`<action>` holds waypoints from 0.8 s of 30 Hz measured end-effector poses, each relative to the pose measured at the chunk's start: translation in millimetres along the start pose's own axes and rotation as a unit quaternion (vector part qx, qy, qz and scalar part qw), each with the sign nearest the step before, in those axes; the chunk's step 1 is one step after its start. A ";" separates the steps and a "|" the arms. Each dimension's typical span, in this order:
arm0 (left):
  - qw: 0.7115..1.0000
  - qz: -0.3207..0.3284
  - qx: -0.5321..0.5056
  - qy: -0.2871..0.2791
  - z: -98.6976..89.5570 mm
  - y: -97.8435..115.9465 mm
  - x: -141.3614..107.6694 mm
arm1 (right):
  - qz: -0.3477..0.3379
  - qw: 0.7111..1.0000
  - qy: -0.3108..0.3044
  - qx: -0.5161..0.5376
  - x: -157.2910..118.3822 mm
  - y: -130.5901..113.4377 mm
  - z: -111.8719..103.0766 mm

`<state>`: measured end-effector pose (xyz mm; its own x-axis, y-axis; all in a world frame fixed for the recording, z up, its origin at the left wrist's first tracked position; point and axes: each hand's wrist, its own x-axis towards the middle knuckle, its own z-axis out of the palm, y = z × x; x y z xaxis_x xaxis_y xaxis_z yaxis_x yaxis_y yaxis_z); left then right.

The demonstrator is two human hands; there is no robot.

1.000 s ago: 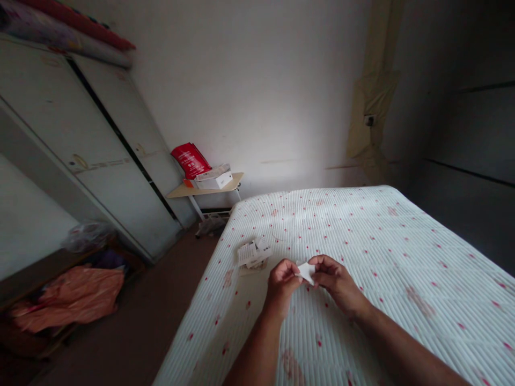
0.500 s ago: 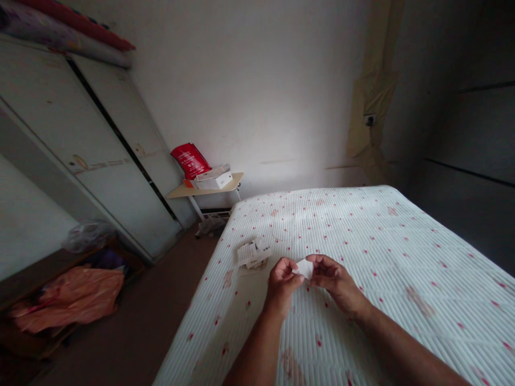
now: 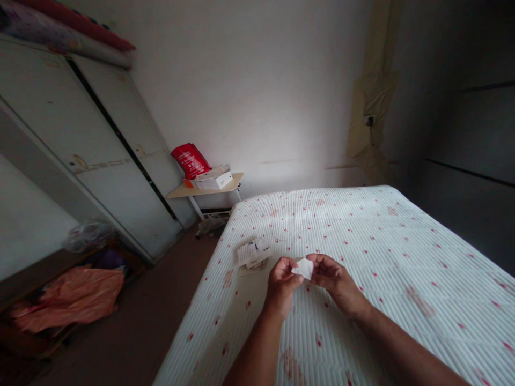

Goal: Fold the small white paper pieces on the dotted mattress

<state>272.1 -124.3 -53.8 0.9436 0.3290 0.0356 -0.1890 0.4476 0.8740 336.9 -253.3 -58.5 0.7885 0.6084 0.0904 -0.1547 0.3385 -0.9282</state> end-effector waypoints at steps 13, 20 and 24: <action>0.999 0.009 0.040 -0.014 15.5 14.2 -9.3 | -0.054 0.997 0.004 -0.063 -0.8 -2.1 2.1; 0.997 0.029 0.071 -0.012 13.5 8.9 -9.5 | -0.130 0.957 0.014 -0.259 -2.5 1.5 -1.2; 0.990 0.046 0.129 0.020 10.3 -0.2 -7.1 | -0.164 0.922 0.033 -0.348 -4.9 2.9 -0.8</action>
<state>268.3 -135.3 -49.2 0.9132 0.3933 0.1063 -0.1929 0.1876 0.9631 333.1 -255.8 -61.9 0.7637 0.5018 0.4061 0.4997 -0.0612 -0.8640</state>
